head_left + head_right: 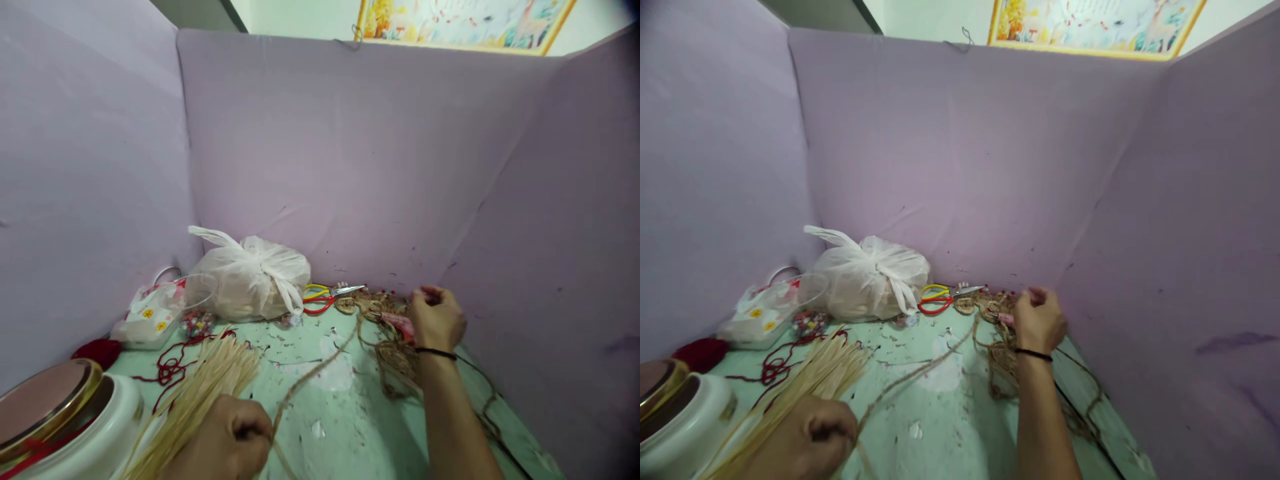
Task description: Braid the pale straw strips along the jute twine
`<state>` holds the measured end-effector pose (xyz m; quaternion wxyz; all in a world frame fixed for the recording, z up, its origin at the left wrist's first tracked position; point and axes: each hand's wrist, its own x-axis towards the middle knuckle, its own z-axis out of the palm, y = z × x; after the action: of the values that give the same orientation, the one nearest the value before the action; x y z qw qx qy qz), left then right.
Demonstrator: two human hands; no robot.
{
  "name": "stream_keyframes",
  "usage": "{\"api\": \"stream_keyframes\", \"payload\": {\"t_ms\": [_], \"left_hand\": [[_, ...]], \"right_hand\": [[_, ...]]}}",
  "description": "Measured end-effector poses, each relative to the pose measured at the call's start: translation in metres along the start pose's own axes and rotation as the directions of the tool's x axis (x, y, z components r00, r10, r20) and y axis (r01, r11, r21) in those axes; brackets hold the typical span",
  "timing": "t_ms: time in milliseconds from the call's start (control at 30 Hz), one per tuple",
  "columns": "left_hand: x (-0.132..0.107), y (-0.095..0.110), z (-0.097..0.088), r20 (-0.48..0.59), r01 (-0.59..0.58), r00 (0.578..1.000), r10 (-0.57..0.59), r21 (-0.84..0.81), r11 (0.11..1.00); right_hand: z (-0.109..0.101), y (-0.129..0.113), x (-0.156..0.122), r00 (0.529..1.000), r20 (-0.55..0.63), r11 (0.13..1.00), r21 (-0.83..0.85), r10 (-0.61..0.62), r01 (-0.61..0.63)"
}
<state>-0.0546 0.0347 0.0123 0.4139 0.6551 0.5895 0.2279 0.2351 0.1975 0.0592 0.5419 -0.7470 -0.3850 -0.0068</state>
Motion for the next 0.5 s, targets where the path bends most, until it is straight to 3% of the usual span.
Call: {"api": "stream_keyframes", "payload": {"t_ms": [67,100,133,167,200,267,333,367,400,433,500], "left_hand": [[0.007,0.013,-0.006,-0.128,0.002,0.992,0.009,0.087,0.996],[0.008,0.02,-0.008,-0.164,-0.013,0.986,0.033,0.123,0.992],[0.009,0.028,-0.011,-0.181,-0.042,0.981,0.068,0.145,0.989],[0.01,0.035,-0.015,-0.194,-0.079,0.975,0.109,0.156,0.985],[0.011,0.042,-0.019,-0.213,-0.112,0.967,0.143,0.152,0.982],[0.014,0.053,-0.03,-0.276,-0.167,0.941,0.194,0.118,0.979],[0.019,0.06,-0.041,-0.378,-0.196,0.901,0.215,0.089,0.976],[0.023,0.062,-0.047,-0.432,-0.203,0.875,0.219,0.084,0.976],[0.027,0.064,-0.051,-0.485,-0.204,0.847,0.219,0.084,0.975],[0.032,0.066,-0.054,-0.529,-0.199,0.82,0.216,0.089,0.976],[0.044,0.069,-0.054,-0.584,-0.17,0.786,0.202,0.11,0.979]], "right_hand": [[-0.009,-0.015,-0.009,0.994,0.071,0.975,0.212,-0.089,0.073],[-0.012,-0.022,-0.017,0.965,0.196,0.94,0.323,-0.176,0.106],[-0.013,-0.029,-0.028,0.884,0.369,0.903,0.411,-0.286,0.121],[-0.012,-0.035,-0.04,0.749,0.531,0.863,0.494,-0.396,0.107],[-0.01,-0.039,-0.054,0.583,0.659,0.835,0.547,-0.474,0.06],[-0.005,-0.043,-0.079,0.275,0.783,0.812,0.584,-0.558,-0.017],[0.002,-0.041,-0.096,0.132,0.817,0.806,0.576,-0.562,-0.132],[0.004,-0.037,-0.1,0.094,0.834,0.813,0.551,-0.544,-0.19],[0.006,-0.033,-0.101,0.084,0.851,0.814,0.521,-0.519,-0.254],[0.007,-0.029,-0.101,0.097,0.866,0.813,0.495,-0.491,-0.307],[0.009,-0.021,-0.097,0.18,0.897,0.803,0.442,-0.405,-0.4]]}}
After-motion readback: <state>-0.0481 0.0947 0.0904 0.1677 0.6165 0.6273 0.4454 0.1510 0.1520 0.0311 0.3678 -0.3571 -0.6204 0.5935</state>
